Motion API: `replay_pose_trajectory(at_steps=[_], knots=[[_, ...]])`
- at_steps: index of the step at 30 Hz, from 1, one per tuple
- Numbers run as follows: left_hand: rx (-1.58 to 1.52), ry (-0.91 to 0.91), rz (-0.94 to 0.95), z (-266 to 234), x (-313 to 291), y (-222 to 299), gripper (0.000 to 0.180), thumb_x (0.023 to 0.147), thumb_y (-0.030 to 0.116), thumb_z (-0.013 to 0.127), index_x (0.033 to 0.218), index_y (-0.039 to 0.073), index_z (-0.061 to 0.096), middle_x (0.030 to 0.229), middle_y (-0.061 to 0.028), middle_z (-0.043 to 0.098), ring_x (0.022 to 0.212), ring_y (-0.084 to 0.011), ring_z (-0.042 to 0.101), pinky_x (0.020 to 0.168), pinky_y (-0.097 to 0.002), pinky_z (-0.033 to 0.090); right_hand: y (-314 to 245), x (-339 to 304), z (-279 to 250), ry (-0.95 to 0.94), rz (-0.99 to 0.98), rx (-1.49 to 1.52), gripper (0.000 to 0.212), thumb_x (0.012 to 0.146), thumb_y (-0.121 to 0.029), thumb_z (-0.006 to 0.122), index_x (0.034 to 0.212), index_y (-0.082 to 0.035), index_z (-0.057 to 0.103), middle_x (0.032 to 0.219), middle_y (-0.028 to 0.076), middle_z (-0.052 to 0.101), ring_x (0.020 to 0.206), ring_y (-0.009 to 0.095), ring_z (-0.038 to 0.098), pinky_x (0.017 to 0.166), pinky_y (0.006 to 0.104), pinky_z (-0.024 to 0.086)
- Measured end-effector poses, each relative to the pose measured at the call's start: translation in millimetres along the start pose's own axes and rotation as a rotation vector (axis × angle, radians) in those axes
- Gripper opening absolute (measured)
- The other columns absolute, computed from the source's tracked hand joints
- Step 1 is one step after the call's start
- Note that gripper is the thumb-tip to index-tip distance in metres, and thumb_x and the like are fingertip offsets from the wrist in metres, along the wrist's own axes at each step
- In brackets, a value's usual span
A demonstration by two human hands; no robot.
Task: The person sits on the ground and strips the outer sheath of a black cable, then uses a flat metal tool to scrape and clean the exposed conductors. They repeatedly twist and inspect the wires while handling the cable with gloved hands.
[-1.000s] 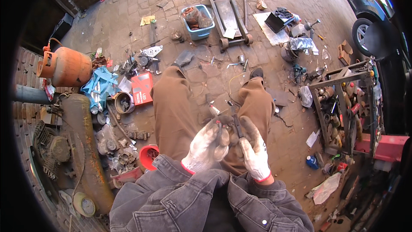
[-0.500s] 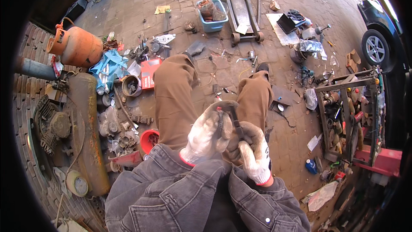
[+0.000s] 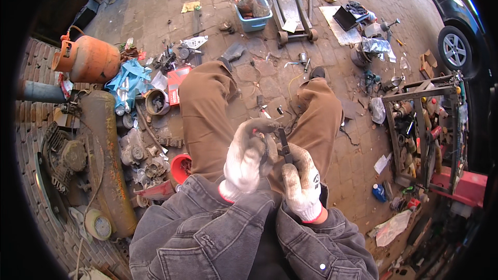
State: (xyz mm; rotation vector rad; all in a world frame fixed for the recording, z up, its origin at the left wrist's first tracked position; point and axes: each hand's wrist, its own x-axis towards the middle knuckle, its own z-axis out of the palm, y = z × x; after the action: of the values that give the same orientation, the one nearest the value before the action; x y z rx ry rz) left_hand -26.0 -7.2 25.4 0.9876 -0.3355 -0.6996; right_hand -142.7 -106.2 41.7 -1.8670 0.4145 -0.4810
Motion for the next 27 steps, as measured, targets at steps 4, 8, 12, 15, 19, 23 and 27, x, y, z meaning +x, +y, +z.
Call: replay_pose_trajectory(at_steps=[4, 8, 12, 15, 19, 23, 27], knots=[[0.085, 0.044, 0.044, 0.5, -0.2, -0.6, 0.081, 0.089, 0.060, 0.070, 0.134, -0.003, 0.046, 0.072, -0.0045, 0.057, 0.054, -0.0056, 0.045, 0.046, -0.0199, 0.033, -13.3, 7.6, -6.4, -0.061, 0.006, -0.056, 0.051, 0.102, -0.028, 0.055, 0.141, 0.005, 0.050, 0.094, 0.017, 0.070, 0.071, 0.028, 0.067, 0.068, 0.0372, 0.054], [0.260, 0.047, 0.141, 0.2, -1.4, -2.4, 0.068, 0.102, 0.052, 0.055, 0.136, -0.005, 0.045, 0.077, 0.0003, 0.054, 0.061, -0.0045, 0.045, 0.055, -0.0201, 0.037, -24.9, 10.8, -7.7, -0.153, 0.092, -0.056, 0.054, 0.102, -0.028, 0.052, 0.147, 0.000, 0.046, 0.094, 0.018, 0.070, 0.071, 0.031, 0.067, 0.068, 0.0375, 0.054], [0.243, 0.036, 0.158, -3.3, -1.4, -1.6, 0.064, 0.101, 0.051, 0.057, 0.134, -0.003, 0.047, 0.085, -0.0013, 0.059, 0.064, -0.0047, 0.048, 0.058, -0.0204, 0.040, -27.3, 12.3, -7.2, -0.215, 0.170, -0.160, 0.057, 0.100, -0.025, 0.054, 0.151, -0.003, 0.043, 0.107, 0.019, 0.071, 0.077, 0.032, 0.070, 0.070, 0.0371, 0.055], [0.275, 0.057, 0.153, -5.3, -1.4, -0.4, 0.064, 0.101, 0.052, 0.058, 0.132, -0.003, 0.048, 0.090, -0.0028, 0.061, 0.066, -0.0052, 0.050, 0.060, -0.0206, 0.042, -25.3, 15.4, -2.2, -0.158, 0.041, -0.216, 0.058, 0.098, -0.021, 0.055, 0.153, -0.005, 0.041, 0.110, 0.017, 0.072, 0.078, 0.032, 0.071, 0.070, 0.0364, 0.056], [0.332, 0.063, 0.141, -8.3, 0.0, -1.0, 0.065, 0.100, 0.052, 0.058, 0.132, -0.003, 0.048, 0.090, -0.0032, 0.062, 0.068, -0.0064, 0.053, 0.062, -0.0211, 0.044, -31.2, 21.9, -5.2, -0.169, -0.012, -0.286, 0.060, 0.096, -0.017, 0.056, 0.154, -0.011, 0.040, 0.107, 0.015, 0.073, 0.075, 0.031, 0.071, 0.067, 0.0366, 0.057], [0.271, 0.149, 0.126, -9.0, 2.2, -4.8, 0.087, 0.082, 0.067, 0.072, 0.126, -0.005, 0.052, 0.095, -0.0042, 0.064, 0.067, -0.0054, 0.052, 0.060, -0.0199, 0.043, -47.8, 24.4, -14.2, -0.319, 0.217, -0.404, 0.050, 0.096, -0.008, 0.057, 0.145, -0.003, 0.050, 0.108, 0.018, 0.073, 0.090, 0.031, 0.075, 0.078, 0.0349, 0.058], [0.315, 0.170, 0.166, -7.6, 2.4, -2.6, 0.087, 0.082, 0.065, 0.074, 0.126, -0.006, 0.051, 0.097, -0.0054, 0.064, 0.070, -0.0062, 0.054, 0.063, -0.0199, 0.044, -50.4, 26.6, -7.2, -0.245, 0.159, -0.432, 0.058, 0.095, -0.015, 0.061, 0.151, -0.015, 0.046, 0.114, 0.016, 0.072, 0.083, 0.032, 0.073, 0.072, 0.0371, 0.059]])
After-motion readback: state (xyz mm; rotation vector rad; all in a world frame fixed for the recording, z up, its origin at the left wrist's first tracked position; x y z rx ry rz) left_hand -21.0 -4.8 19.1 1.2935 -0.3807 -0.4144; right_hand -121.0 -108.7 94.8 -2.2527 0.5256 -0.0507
